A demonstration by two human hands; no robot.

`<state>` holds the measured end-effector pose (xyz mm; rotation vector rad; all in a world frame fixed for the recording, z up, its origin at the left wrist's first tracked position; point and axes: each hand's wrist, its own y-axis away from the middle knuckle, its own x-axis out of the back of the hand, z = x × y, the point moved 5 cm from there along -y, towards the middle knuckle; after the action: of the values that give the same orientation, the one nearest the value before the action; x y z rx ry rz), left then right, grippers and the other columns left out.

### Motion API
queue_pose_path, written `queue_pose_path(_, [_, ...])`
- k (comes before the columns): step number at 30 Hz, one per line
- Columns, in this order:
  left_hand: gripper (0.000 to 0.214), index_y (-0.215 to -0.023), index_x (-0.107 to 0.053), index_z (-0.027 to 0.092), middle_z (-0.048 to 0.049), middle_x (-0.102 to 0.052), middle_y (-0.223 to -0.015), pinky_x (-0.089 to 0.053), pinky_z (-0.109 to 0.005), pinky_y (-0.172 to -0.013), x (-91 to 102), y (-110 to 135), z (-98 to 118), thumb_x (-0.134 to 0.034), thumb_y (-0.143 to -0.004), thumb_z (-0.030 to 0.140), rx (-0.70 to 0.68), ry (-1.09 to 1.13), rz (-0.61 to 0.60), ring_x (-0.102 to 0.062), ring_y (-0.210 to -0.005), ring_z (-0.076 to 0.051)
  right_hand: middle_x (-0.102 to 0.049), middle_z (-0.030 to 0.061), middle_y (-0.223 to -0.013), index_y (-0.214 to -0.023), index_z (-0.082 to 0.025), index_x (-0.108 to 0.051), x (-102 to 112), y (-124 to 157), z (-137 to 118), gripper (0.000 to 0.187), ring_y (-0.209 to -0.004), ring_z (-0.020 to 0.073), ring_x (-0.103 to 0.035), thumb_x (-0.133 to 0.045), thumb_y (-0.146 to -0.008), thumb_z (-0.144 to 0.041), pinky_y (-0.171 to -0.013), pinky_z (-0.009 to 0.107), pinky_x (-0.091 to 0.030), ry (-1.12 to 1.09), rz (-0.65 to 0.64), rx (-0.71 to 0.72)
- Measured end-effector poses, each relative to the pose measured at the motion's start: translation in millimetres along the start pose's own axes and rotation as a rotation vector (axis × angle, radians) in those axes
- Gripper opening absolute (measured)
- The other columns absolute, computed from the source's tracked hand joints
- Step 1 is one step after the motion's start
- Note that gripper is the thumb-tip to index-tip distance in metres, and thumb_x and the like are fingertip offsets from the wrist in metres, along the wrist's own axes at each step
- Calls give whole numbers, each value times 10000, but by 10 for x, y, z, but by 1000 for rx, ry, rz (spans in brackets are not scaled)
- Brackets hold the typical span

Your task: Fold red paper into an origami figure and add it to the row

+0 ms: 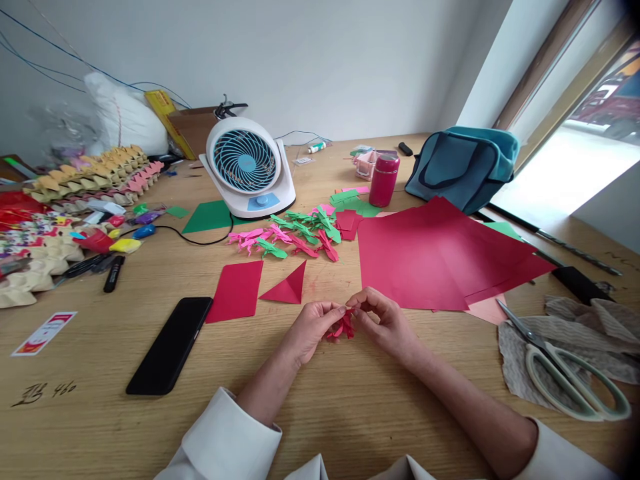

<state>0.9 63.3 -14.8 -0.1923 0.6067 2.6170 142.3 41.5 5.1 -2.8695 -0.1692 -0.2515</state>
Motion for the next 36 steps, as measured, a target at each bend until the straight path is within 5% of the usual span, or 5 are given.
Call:
queue_pose_path(15, [457,-731,-637,123,28,-534,-567,-343,-168,-432,12,1,-26,-790,-651,546,64,36,-16,-438,-487,-55,-603,26,-796,-871,-187,-630,-6,5,0,95,-715,153,-577,-575,-921,-245,-692,301,-482,-7,5,28])
queue_pose_path(22, [471,-720,-639,130,24,-530,-605,-370,-165,-431,-23,28,16,-794,-639,567,63,23,-35,-588,-606,-107,-633,18,-767,-873,-184,-628,19,5,49,98,-693,146,-573,-577,-914,-257,-660,280,-470,-2,44,-54])
queue_pose_path(36, [423,-707,-631,127,8,-565,-585,-325,-171,-448,-16,21,9,-774,-676,523,43,-4,-20,-515,-516,-77,-645,25,-808,-916,-192,-595,-58,6,108,157,-716,151,-616,-630,-895,-344,-683,290,-518,-133,-19,-99])
